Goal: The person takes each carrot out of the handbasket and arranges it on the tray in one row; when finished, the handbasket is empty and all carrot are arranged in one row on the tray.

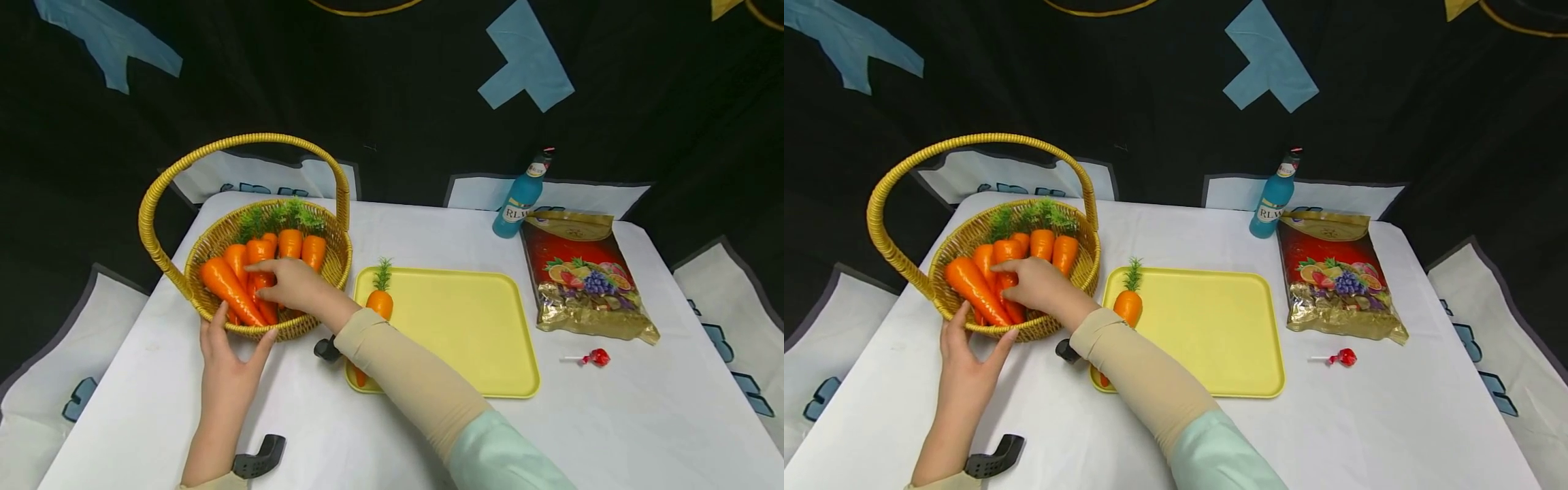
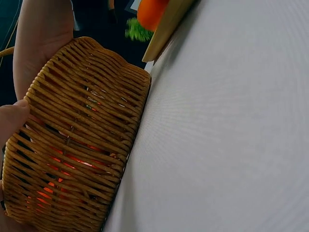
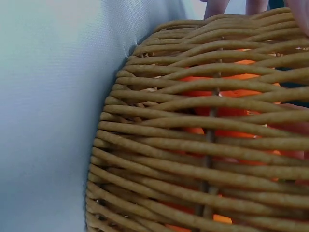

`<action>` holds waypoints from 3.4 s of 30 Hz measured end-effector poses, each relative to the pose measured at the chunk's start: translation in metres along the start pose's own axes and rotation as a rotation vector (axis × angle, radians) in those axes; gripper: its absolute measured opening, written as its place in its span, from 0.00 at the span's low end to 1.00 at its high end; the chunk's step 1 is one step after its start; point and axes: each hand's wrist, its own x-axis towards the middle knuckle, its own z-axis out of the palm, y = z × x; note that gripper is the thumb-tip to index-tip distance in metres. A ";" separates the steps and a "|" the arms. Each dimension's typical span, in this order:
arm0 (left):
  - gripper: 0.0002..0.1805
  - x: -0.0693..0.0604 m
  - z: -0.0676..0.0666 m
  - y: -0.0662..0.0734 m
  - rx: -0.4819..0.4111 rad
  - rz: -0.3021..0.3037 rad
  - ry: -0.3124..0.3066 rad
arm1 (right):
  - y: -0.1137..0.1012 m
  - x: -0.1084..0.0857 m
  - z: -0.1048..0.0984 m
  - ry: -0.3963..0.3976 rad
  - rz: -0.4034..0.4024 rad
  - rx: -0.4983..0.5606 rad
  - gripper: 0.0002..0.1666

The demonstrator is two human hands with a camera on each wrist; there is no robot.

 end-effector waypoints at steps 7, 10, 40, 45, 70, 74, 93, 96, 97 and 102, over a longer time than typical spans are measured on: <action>0.51 0.000 0.001 -0.003 0.000 0.011 0.004 | 0.004 -0.003 0.001 0.099 -0.054 -0.010 0.25; 0.52 0.000 0.002 -0.003 -0.004 0.022 0.007 | 0.006 -0.004 0.001 0.140 -0.076 -0.008 0.25; 0.51 0.000 0.000 -0.002 0.002 -0.023 -0.014 | 0.062 -0.178 -0.040 0.508 -0.216 0.499 0.28; 0.52 0.000 0.001 -0.002 0.001 -0.018 -0.015 | 0.080 -0.210 -0.039 0.516 -0.002 0.462 0.29; 0.51 0.000 0.002 -0.001 0.001 -0.040 -0.028 | 0.118 -0.202 -0.007 0.373 0.161 0.353 0.30; 0.51 0.000 0.002 -0.001 0.006 -0.035 -0.029 | 0.115 -0.198 -0.007 0.357 0.158 0.343 0.29; 0.52 0.000 0.000 0.000 0.020 -0.038 -0.025 | 0.105 -0.185 -0.006 0.349 0.177 0.259 0.29; 0.52 0.000 0.000 -0.001 0.017 -0.034 -0.023 | 0.102 -0.184 -0.004 0.341 0.184 0.208 0.29; 0.52 0.000 0.000 -0.001 0.016 -0.034 -0.020 | 0.102 -0.184 -0.003 0.337 0.185 0.183 0.29; 0.52 -0.001 -0.001 -0.002 0.004 -0.033 -0.019 | 0.097 -0.184 -0.001 0.317 0.199 0.069 0.28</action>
